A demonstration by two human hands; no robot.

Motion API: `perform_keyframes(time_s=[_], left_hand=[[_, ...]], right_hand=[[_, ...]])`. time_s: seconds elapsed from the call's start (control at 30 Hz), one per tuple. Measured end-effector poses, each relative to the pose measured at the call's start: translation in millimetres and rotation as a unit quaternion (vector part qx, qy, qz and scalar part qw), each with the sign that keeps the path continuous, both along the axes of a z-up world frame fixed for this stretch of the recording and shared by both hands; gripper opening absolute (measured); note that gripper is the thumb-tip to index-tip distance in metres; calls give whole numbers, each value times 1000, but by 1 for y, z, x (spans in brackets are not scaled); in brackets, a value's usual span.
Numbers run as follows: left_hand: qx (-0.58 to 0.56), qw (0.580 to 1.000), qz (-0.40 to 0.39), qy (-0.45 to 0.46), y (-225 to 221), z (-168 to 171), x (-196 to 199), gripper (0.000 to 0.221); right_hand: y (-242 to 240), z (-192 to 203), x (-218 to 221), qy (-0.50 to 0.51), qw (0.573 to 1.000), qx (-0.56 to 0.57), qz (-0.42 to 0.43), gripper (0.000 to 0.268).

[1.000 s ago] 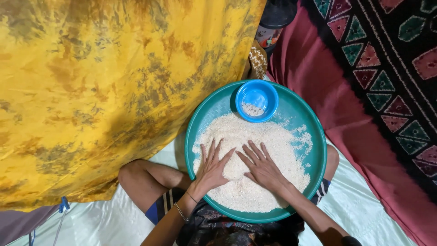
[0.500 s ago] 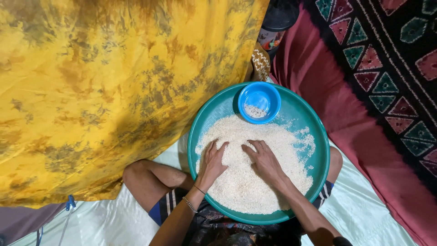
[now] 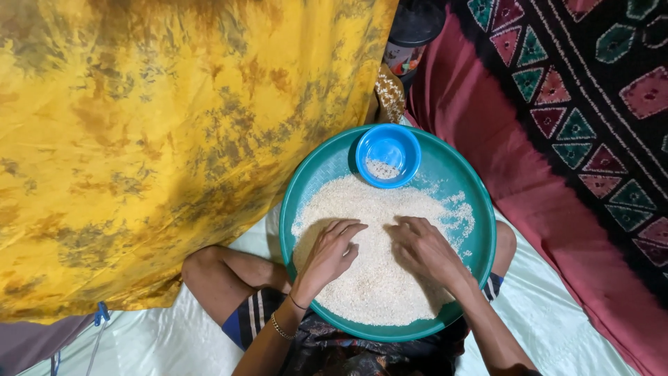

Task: The person sorts through a large green tray of white rice by hand, picking out and placing small stones and impurities into a blue bowl.

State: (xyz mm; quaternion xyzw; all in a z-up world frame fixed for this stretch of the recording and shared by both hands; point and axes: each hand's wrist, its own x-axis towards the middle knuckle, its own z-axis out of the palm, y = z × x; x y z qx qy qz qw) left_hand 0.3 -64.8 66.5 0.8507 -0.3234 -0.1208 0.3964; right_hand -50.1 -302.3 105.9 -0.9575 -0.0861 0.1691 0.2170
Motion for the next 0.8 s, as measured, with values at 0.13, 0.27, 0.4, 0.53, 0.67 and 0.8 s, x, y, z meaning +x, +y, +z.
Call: perform_keyframes(time_s=[0.13, 0.27, 0.4, 0.53, 0.67, 0.8], left_hand=[[58, 995, 4, 82, 2, -1, -11, 59], [159, 985, -42, 51, 2, -5, -23, 104], [173, 983, -32, 56, -4, -28, -20, 116], [183, 980, -1, 75, -15, -34, -3, 120], [187, 979, 34, 72, -19, -34, 4, 121], [146, 983, 78, 76, -15, -70, 3, 100]], right_hand=[[-17, -16, -13, 78, 997, -13, -24, 100], [-17, -33, -23, 121, 992, -17, -24, 133], [-10, -45, -21, 96, 995, -9, -24, 131], [-2, -55, -11, 109, 993, -11, -45, 124], [7, -67, -2, 74, 996, -16, -48, 115], [10, -80, 2, 26, 996, 12, -83, 102]])
